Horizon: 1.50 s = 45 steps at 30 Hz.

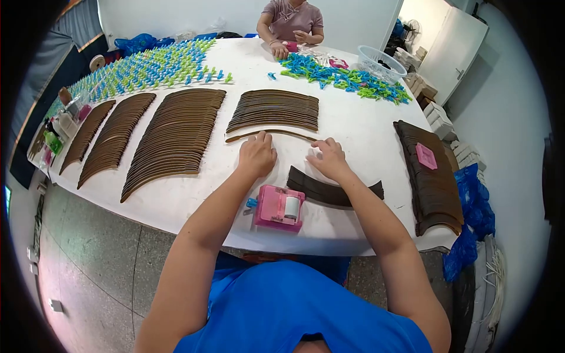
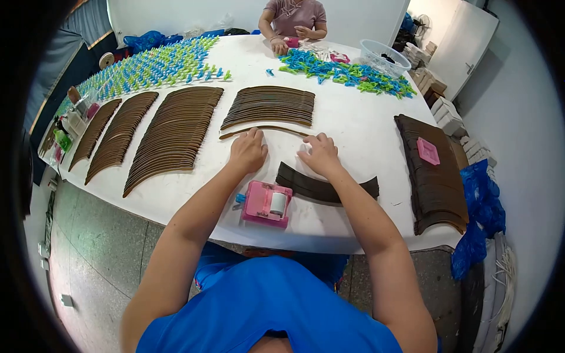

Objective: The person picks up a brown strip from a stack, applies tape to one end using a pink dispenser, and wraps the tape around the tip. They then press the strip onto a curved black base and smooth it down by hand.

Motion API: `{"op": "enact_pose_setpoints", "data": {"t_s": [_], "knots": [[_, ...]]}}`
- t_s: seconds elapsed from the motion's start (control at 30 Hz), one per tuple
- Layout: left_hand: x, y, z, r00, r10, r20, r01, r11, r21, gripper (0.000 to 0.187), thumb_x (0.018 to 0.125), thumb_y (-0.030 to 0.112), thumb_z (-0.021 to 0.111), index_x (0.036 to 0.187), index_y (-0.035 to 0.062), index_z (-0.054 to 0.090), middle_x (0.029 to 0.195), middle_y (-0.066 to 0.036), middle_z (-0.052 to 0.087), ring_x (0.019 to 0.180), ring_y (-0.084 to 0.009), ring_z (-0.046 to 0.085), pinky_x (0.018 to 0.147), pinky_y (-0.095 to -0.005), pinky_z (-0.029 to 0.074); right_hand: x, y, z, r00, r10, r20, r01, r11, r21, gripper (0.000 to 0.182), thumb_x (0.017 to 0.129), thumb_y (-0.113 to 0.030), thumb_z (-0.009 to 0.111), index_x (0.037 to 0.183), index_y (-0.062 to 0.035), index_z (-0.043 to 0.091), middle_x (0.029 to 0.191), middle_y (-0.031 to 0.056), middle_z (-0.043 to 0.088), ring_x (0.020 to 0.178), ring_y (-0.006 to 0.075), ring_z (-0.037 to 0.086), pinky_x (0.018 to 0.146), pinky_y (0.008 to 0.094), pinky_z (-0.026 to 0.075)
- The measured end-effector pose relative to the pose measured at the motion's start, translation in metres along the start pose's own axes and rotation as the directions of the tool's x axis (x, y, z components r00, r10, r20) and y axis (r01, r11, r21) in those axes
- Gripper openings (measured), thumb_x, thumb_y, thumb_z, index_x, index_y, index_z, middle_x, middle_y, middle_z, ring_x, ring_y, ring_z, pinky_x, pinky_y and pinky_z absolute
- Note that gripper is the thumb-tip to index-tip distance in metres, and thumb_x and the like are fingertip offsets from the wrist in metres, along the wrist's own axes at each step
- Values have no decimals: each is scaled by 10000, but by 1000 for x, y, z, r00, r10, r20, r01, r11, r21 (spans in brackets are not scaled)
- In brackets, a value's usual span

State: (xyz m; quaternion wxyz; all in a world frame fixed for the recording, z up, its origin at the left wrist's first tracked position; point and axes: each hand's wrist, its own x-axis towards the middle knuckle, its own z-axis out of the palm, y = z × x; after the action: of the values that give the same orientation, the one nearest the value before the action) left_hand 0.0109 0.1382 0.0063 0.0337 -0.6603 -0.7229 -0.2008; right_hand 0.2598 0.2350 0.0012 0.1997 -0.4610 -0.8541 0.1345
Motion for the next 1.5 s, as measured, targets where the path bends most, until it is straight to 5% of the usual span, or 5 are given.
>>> {"op": "enact_pose_setpoints", "data": {"t_s": [0.57, 1.03, 1.5], "knots": [[14, -6, 7, 998, -40, -41, 39, 999, -10, 412, 983, 326, 610, 1248, 11, 624, 1324, -153, 631, 1174, -352, 626, 1027, -481, 497, 19, -16, 4, 995, 98, 31, -91, 981, -169, 695, 931, -596, 679, 1498, -199, 615, 1346, 180, 569, 1301, 371, 529, 1104, 546, 417], [14, -5, 3, 999, -31, -35, 31, 1000, -3, 426, 984, 318, 627, 1287, 20, 598, 1323, -147, 624, 1165, -371, 634, 1008, -484, 497, 23, -21, 2, 988, 145, 47, -134, 975, -178, 724, 917, -604, 683, 1515, -203, 599, 1356, 177, 574, 1311, 364, 535, 1096, 552, 415], [8, 1, 2, 985, -91, -144, 90, 996, -15, 332, 916, 247, 644, 1134, -3, 643, 1164, -189, 671, 1083, -366, 650, 977, -489, 514, 25, -40, -5, 972, 197, 132, -167, 964, -205, 672, 932, -513, 622, 1554, -268, 549, 1385, 176, 541, 1334, 372, 504, 1106, 590, 379]]}}
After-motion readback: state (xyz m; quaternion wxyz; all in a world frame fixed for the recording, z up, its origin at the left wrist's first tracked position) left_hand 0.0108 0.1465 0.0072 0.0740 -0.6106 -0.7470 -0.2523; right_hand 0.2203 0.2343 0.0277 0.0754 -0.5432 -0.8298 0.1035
